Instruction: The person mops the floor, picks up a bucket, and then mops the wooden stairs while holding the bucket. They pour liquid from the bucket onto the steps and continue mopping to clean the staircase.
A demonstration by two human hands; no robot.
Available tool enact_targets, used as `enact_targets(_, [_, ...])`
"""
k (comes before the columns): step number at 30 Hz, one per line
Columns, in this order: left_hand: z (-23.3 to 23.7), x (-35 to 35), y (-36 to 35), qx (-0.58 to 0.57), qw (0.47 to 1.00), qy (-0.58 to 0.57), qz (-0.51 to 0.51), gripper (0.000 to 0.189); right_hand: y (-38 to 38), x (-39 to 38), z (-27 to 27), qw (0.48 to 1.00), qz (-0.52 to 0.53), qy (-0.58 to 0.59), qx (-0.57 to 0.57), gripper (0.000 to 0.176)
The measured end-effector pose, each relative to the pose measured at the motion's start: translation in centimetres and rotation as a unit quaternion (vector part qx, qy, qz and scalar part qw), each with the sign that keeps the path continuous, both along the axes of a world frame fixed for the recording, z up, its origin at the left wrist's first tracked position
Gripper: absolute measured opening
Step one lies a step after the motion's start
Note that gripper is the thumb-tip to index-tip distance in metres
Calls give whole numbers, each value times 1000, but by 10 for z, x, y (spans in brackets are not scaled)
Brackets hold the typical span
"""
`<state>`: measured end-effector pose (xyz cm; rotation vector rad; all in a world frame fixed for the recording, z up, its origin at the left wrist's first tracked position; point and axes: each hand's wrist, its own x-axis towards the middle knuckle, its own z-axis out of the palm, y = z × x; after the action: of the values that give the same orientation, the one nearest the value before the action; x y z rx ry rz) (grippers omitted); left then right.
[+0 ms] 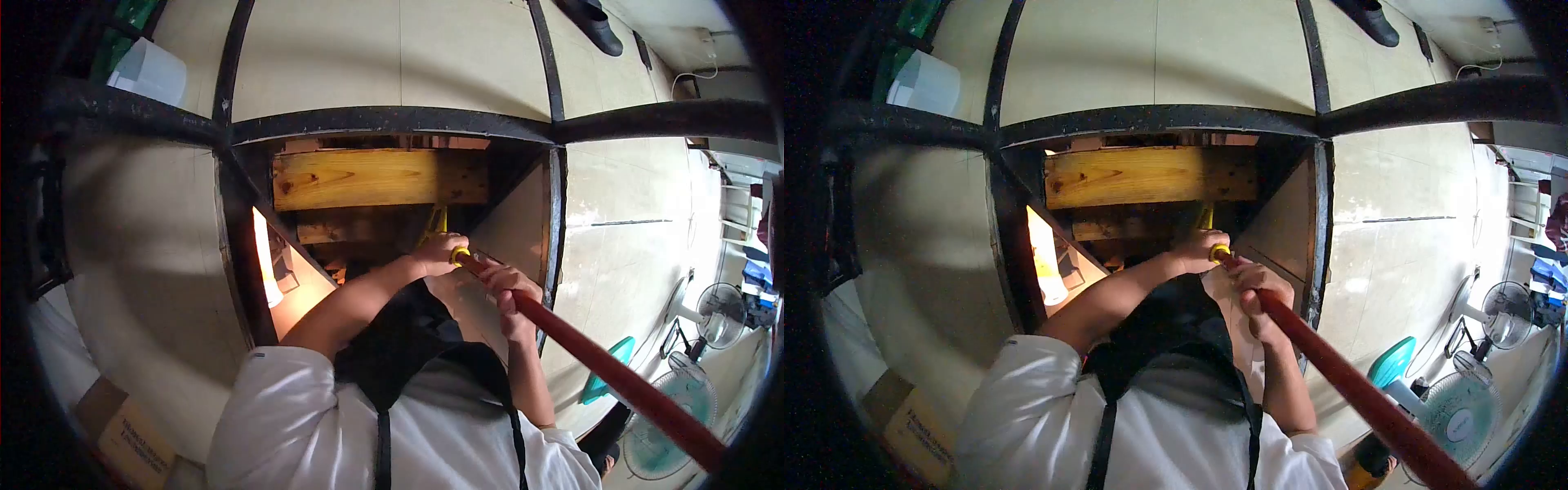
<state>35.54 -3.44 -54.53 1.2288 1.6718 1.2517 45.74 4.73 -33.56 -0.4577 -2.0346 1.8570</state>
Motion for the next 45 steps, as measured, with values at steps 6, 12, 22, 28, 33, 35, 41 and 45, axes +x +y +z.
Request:
enact_targets(6, [-49, -20, -45, -33, 992, 71, 99, 15, -29, -1, -81, 998, 56, -16, -10, 14])
enact_targets(12, [-77, -28, -83, -43, 971, 72, 225, 44, -33, 1, -107, 994, 100, 21, -38, 5])
enact_targets(22, [177, -243, -288, 187, 665, 195, 696, 31, -18, -37, -97, 994, 105, 33, -27, 14])
enact_targets(28, [275, -305, -271, 355, 776, 166, 494, 58, -17, -38, -111, 996, 75, -4, -49, 15])
enact_targets(33, [297, -357, -251, 263, 762, 121, 579, 64, -37, -49, -105, 997, 8, 39, -71, 15])
enact_targets(35, [282, -380, -278, 106, 751, 370, 537, 70, -37, -47, -110, 997, -1, 44, -59, 15])
enact_targets(41, [278, -357, -266, 106, 756, 361, 535, 71, -38, -46, -121, 994, -3, 83, -64, 19])
enact_targets(45, [258, -334, -275, 115, 745, 367, 546, 65, -39, -54, -121, 994, -5, 103, -43, 21])
